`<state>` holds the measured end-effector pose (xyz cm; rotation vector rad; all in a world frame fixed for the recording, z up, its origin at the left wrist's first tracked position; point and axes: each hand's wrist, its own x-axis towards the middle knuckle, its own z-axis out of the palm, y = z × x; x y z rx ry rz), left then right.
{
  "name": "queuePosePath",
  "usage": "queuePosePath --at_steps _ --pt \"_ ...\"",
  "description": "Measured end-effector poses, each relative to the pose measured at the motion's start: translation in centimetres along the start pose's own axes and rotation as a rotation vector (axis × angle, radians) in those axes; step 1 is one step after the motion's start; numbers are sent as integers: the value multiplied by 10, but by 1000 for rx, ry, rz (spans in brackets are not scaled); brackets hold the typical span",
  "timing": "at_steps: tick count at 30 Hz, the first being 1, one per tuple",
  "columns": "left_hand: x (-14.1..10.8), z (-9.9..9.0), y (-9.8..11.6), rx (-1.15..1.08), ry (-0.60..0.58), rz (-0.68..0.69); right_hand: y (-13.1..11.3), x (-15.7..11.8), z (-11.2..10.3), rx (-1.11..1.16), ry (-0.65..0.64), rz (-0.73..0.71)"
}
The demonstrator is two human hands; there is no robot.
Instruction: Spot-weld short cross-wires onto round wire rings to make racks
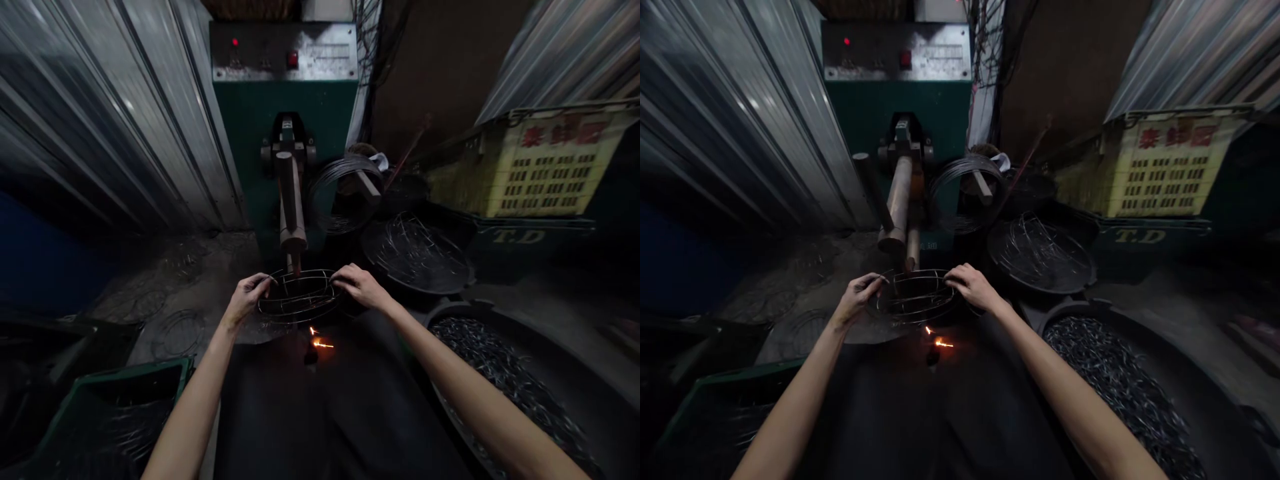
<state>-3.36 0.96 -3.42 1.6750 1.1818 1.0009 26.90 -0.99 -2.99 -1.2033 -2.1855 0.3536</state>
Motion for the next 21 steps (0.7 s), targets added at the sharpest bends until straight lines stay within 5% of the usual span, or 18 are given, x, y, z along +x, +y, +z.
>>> queuePosePath --at_steps 5,8,11,15,21 --pt "-20 -28 21 281 -19 113 -30 5 24 195 83 20" --pt "-19 -21 53 586 -22 134 -43 7 39 185 93 -24" --pt "-12 -4 73 763 -188 139 -49 9 48 100 60 -75" --pt "-9 5 67 700 -307 100 -53 11 45 -71 -4 -125" --pt "-17 8 56 697 -280 100 -60 11 32 -110 -60 -96"
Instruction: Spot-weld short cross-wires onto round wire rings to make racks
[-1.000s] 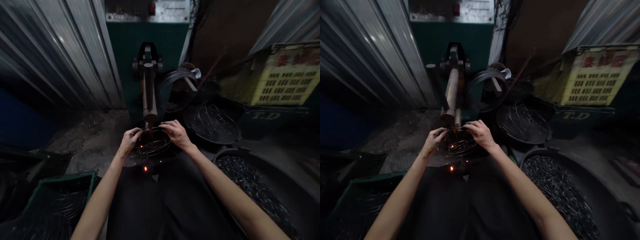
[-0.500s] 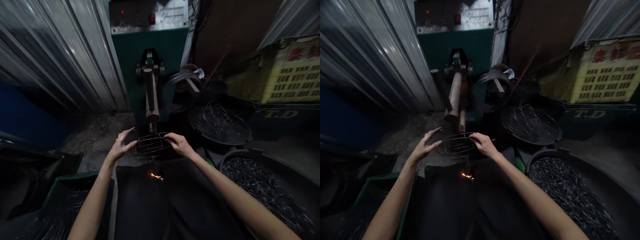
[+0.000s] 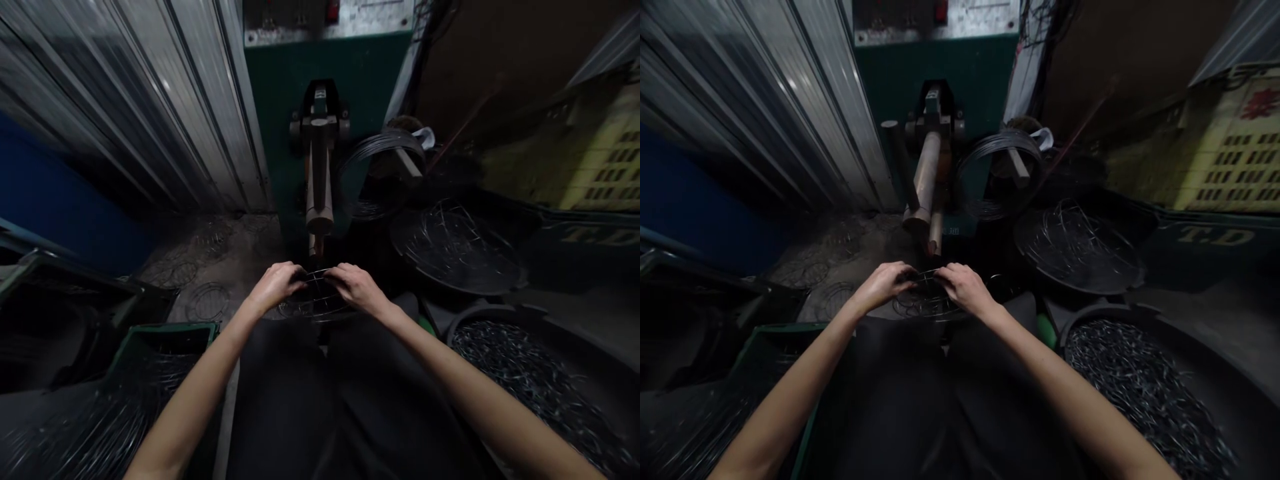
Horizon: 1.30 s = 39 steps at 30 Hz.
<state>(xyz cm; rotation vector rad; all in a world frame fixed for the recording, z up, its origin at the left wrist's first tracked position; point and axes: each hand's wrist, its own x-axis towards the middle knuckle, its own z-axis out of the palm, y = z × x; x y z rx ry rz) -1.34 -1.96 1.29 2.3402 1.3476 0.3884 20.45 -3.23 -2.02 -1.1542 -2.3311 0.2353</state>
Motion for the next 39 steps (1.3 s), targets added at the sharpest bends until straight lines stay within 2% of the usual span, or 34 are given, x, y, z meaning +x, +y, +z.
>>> queuePosePath --at_steps 4,8,13,18,23,27,33,39 --pt "2 -6 14 116 58 78 -4 4 -7 28 -6 22" --pt "7 -17 22 182 98 109 -5 11 -15 164 68 81" --pt "14 -22 15 151 105 151 -6 20 -27 290 95 196" --pt "16 -19 9 127 114 165 -2 23 -28 330 91 145" --pt "17 -16 6 105 110 141 3 22 -18 326 74 151" --pt "21 -19 5 104 107 145 4 25 -18 322 81 144" --pt "34 -24 2 146 64 105 5 33 -23 361 99 233" --pt "42 -27 -1 144 34 150 8 37 -25 369 82 228"
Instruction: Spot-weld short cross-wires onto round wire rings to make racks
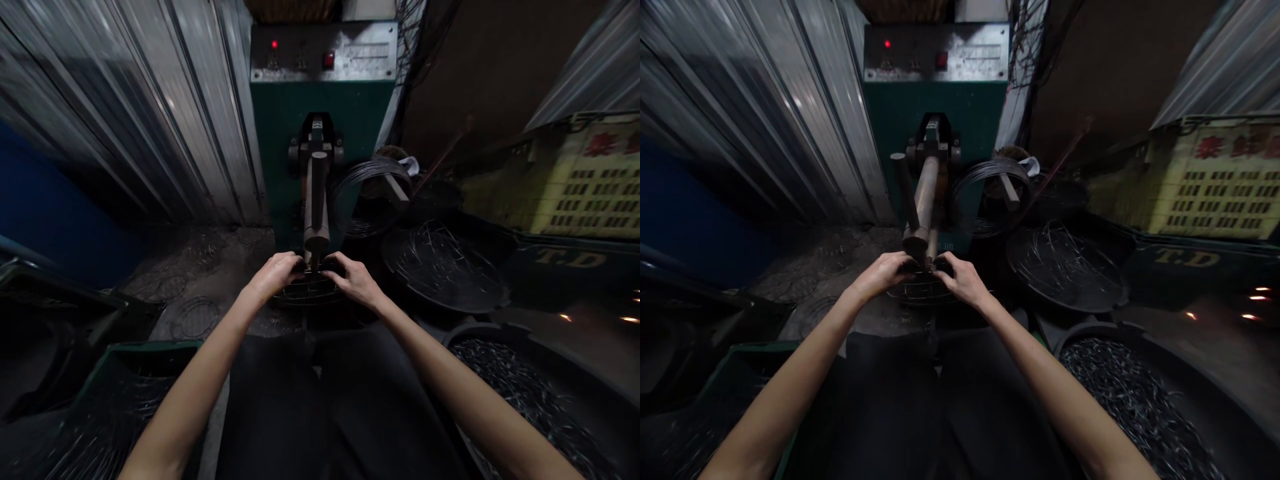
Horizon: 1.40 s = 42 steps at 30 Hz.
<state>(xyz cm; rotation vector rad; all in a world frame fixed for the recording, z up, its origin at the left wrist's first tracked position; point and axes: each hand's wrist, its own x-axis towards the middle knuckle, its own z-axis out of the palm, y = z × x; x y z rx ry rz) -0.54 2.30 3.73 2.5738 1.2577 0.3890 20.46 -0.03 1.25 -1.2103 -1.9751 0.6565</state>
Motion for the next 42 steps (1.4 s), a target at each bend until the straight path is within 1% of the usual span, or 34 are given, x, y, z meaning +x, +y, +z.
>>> queuePosePath --at_steps 5,10,11,13,15,16,18,20,22,25,27,28,29,31,32,33,34,35,37,38,40,42 --pt "1 -3 2 5 -18 -13 0 1 1 -11 -15 -9" --pt "3 -3 1 -13 -69 -33 2 3 -2 -31 -34 -45" --pt "4 -3 -1 -15 -72 -36 6 1 -5 -51 -9 -56" --pt "6 -2 -3 -13 -60 -24 19 -10 -12 -108 111 -36" --pt "7 -1 -7 -9 -36 6 37 -26 -20 -151 227 50" --pt "7 -1 -8 -8 -27 23 45 -35 -22 -155 234 101" --pt "5 1 -12 -16 -1 57 56 -49 -24 -130 142 169" --pt "0 3 -15 -20 35 76 58 -54 -21 -85 52 166" --pt "-7 5 -17 -14 101 68 48 -50 -16 -36 32 123" --pt "-20 5 -17 3 218 3 26 -38 -10 -15 17 87" --pt "-32 0 -13 -4 296 -79 18 -36 -6 -46 9 116" --pt "-39 -5 -9 -12 357 -137 17 -37 -3 -58 1 144" --pt "-47 -11 -4 -24 443 -199 18 -40 1 -60 -22 176" --pt "-63 -22 11 -34 676 -315 26 -49 12 -17 -101 216" --pt "-71 -27 20 -19 783 -342 30 -53 18 15 -129 221" --pt "-78 -30 30 14 848 -340 33 -56 24 40 -132 220" --pt "-82 -31 39 58 846 -301 36 -58 30 53 -111 214" --pt "-85 -29 48 103 795 -242 37 -59 34 53 -76 205" --pt "-86 -22 59 161 628 -107 35 -57 37 1 8 174" --pt "-84 -16 61 168 563 -63 32 -55 35 -40 32 146" --pt "-77 -6 59 154 508 -50 24 -53 28 -150 37 89" --pt "-68 3 51 146 461 -86 15 -54 21 -274 0 58"
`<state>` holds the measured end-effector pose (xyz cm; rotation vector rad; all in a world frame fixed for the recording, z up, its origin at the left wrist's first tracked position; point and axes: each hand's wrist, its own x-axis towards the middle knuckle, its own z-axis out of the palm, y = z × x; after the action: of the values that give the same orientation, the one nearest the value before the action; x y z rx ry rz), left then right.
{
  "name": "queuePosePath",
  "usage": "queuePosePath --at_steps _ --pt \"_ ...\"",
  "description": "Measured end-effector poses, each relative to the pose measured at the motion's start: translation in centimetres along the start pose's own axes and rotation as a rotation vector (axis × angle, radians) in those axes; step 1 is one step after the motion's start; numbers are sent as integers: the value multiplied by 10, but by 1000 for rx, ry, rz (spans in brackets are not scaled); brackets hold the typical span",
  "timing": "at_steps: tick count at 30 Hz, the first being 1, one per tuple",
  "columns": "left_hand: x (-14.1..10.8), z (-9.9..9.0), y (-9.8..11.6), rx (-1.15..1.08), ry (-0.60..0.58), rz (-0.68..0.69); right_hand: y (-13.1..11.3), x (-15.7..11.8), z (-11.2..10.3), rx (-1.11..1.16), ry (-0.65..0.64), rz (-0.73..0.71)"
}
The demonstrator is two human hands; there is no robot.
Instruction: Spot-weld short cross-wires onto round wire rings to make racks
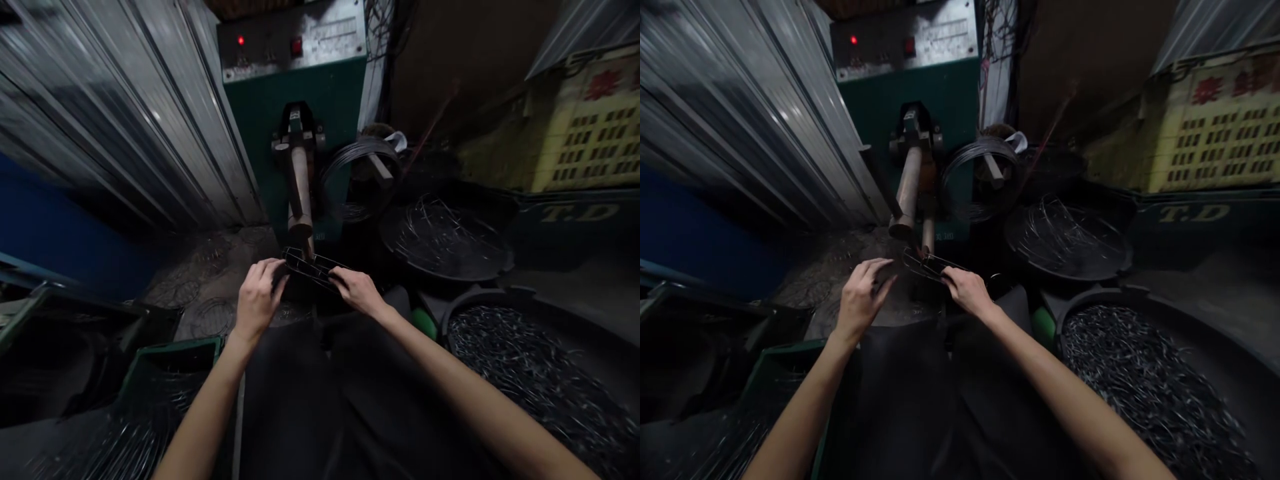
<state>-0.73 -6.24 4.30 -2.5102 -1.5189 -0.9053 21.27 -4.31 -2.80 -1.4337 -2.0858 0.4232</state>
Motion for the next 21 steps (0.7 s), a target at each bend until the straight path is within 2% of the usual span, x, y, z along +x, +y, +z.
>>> queuePosePath --at_steps 5,10,14,17,21 --pt "20 22 -13 25 -249 26 -8 -3 -9 -202 -80 -20" --pt "45 29 -21 121 -321 102 -8 -1 -13 -202 -81 -24" --pt "59 29 -23 121 -459 112 -11 4 -22 -142 -81 3" --pt "62 28 -23 41 -485 106 -16 10 -27 -165 -73 60" --pt "60 27 -26 -7 -466 95 -21 18 -29 -186 -70 24"
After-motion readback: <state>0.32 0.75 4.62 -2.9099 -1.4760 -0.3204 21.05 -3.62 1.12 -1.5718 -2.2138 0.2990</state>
